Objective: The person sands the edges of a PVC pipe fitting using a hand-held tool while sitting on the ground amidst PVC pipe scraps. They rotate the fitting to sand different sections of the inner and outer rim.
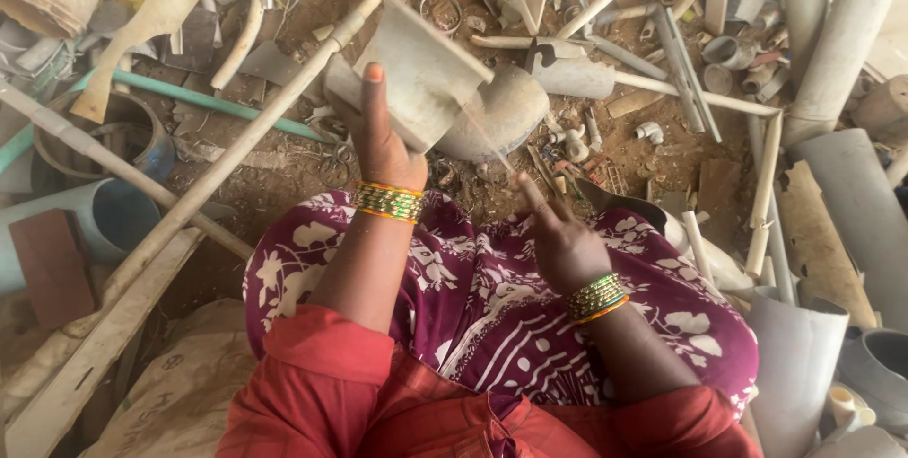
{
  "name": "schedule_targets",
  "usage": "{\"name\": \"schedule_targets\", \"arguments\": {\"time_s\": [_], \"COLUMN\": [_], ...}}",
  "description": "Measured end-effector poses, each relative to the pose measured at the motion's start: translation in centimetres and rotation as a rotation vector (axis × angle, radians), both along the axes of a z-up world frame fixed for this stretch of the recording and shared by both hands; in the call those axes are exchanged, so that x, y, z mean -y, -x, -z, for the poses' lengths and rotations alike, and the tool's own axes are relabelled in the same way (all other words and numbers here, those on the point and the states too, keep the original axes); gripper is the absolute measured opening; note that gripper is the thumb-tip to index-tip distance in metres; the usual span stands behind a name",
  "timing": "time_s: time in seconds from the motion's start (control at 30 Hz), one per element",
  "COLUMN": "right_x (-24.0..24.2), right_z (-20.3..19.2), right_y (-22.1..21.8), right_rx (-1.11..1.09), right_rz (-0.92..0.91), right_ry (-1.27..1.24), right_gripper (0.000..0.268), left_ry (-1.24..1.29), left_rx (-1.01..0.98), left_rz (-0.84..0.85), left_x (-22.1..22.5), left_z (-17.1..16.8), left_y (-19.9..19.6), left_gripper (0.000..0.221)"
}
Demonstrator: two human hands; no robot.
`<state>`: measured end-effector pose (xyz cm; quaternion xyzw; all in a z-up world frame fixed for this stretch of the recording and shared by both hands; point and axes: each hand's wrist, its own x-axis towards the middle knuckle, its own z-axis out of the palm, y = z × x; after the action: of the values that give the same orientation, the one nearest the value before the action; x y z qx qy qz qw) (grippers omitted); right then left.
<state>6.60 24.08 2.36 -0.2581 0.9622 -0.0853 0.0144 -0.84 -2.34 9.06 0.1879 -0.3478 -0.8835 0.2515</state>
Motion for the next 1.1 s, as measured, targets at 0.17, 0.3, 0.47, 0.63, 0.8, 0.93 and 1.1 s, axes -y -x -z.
{"name": "schedule_targets", "arguments": {"time_s": [0.17,0.3,0.47,0.63,0.8,0.93,1.1], "right_x": [-0.3,-0.3,-0.3,0.0,-0.3,-0.8,-0.9], "right_z": [-0.9,-0.6,-0.3,-0.2,0.1,1.5,1.2], "right_y": [0.5,0.0,0.8,0.5,1.3,0.5,1.5], "right_rx": [0.139,-0.039,0.286,-0.06,0.145,0.12,0.191], "right_rz": [-0.139,0.008,-0.15,-0.054,-0.129,-0.01,-0.149], "right_ry": [0.196,-0.071,0.271,0.218,0.157,-0.266,0.116], "right_gripper": [0.069,0.074,0.071,0.066,0.064,0.027,0.068], "left_ry": [0.068,0.228,0.129,0.145,0.048,0.029,0.033], "left_rx": [-0.055,0.0,-0.07,-0.032,-0.043,-0.045,-0.022], "left_rz": [-0.035,-0.035,-0.037,-0.018,0.018,0.037,0.02], "left_x": [-0.5,-0.7,-1.0,-1.2,-1.1,-1.1,-1.2], "left_z": [-0.9,-0.6,-0.2,0.5,0.3,0.8,0.5], "left_y": [-0.3,-0.4,0.1,-0.5,-0.2,-0.6,0.0], "left_gripper": [0.102,0.101,0.102,0.1,0.104,0.108,0.107]}}
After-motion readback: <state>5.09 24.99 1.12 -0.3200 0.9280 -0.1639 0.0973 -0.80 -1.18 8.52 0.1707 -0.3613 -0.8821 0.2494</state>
